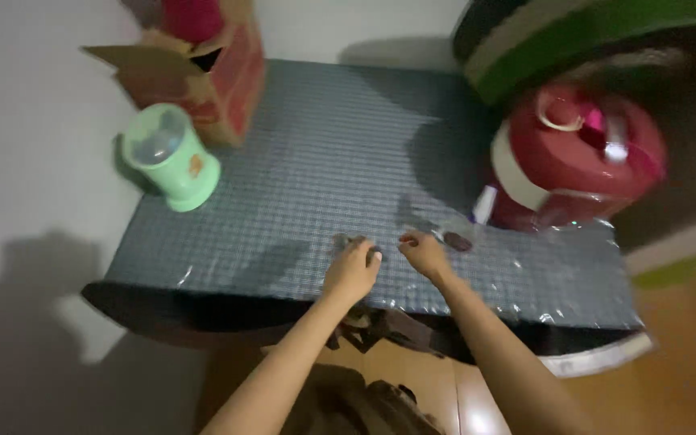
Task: Washing a cloth in a sink and using it to wipe down a dining table, including moving chairs to access the surface.
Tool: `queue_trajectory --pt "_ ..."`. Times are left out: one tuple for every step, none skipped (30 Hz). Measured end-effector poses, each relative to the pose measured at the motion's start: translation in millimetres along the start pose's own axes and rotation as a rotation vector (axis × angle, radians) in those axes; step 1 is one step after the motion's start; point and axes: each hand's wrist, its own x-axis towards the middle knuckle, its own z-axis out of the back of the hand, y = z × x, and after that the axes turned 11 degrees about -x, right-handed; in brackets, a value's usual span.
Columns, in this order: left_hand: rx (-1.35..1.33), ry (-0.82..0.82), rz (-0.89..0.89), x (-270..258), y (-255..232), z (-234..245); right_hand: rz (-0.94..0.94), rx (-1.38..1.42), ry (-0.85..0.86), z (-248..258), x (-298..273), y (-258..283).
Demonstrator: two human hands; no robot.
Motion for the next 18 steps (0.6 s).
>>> queue_trajectory --pt "0.006 0.055 0.057 -6 -9 -10 -0.019 0.013 -0.042 10 -13 -9" --pt "0.008 0.083 0.031 -5 -2 -22 -0.05 0.015 -0.064 33 -40 -9" --pt "0.032 0.135 0.075 -3 5 -34 -0.068 0.011 -0.144 55 -67 -7" --pt "0.06 0.182 0.125 -2 11 -46 -0.082 0.009 -0.219 75 -93 -5" --pt "0.068 0.206 0.104 8 27 -63 -0.11 0.012 -0.236 87 -114 -30" --pt "-0.035 0.196 0.077 18 41 -78 -0.111 -0.015 -0.4 101 -133 -52" --pt "-0.139 0.187 0.052 29 55 -94 -0.112 -0.047 -0.564 113 -154 -74" --pt "-0.139 0.202 0.042 23 47 -90 -0.127 -0.051 -0.572 126 -175 -79" --pt "-0.386 0.306 0.224 17 38 -85 -0.258 -0.217 -0.803 138 -195 -83" --pt "-0.633 0.399 0.418 9 33 -77 -0.38 -0.387 -1.021 148 -214 -84" --pt "-0.632 0.406 0.42 -1 24 -75 -0.386 -0.391 -1.02 142 -218 -114" --pt "-0.742 0.408 0.47 -8 14 -72 -0.479 -0.45 -1.041 139 -218 -143" --pt "-0.851 0.409 0.521 -14 4 -69 -0.572 -0.51 -1.059 137 -218 -172" --pt "-0.859 0.403 0.518 -5 17 -86 -0.562 -0.512 -1.062 132 -218 -182" --pt "-0.905 0.333 0.49 3 30 -103 -0.492 0.057 -1.073 126 -219 -191" --pt "-0.951 0.254 0.46 13 43 -118 -0.388 0.623 -1.018 121 -214 -198" --pt "-0.96 0.24 0.456 27 62 -132 -0.372 0.623 -1.012 128 -224 -155" --pt "-1.04 0.169 0.49 38 80 -148 -0.378 0.901 -1.004 135 -237 -114"
